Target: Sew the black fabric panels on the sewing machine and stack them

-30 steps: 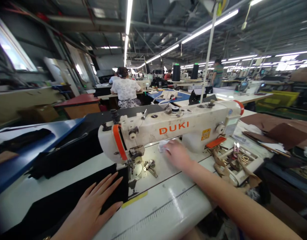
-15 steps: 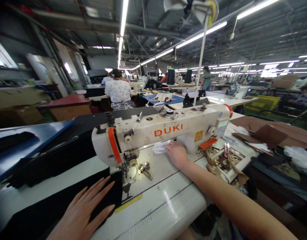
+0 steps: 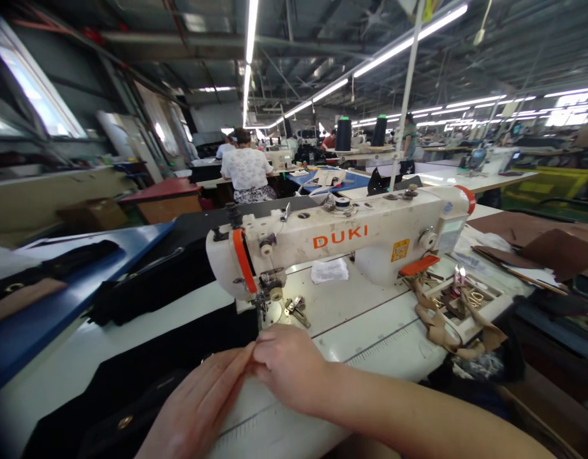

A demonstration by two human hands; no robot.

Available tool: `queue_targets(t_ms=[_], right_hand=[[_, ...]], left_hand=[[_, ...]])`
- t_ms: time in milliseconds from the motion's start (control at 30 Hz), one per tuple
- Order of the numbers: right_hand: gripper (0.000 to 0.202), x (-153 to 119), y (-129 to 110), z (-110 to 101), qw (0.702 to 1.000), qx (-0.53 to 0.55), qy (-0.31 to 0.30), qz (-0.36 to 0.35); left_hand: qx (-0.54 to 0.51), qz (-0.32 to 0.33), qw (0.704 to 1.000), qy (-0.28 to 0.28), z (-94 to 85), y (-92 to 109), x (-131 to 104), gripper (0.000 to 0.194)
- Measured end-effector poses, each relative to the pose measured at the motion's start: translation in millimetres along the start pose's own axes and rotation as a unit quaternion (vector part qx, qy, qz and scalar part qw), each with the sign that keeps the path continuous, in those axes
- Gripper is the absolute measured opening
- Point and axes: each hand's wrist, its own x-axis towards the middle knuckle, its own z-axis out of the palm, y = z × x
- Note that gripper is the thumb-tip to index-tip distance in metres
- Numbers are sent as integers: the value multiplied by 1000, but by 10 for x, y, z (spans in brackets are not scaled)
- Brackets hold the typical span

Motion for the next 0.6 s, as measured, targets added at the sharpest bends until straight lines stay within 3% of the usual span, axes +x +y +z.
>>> queue_targets(t_ms=[200, 267, 333, 467, 600], right_hand=[[18, 71, 172, 51, 995, 84, 46, 9], [19, 30, 261, 37, 996, 73, 55, 12], [20, -4, 293, 30, 998, 52, 27, -8], [22, -31, 238, 34, 994, 12, -68, -89], [26, -44, 201, 54, 988, -11, -111, -106]], left_hand=[[-5, -26, 999, 37, -152, -383, -21, 27], [1, -48, 998, 34, -141, -490, 25, 27], [2, -61, 998, 24, -73, -557, 80, 29], [-26, -54, 997, -46, 127, -597, 143, 32], [-45, -51, 988, -135, 200, -586, 161, 26]])
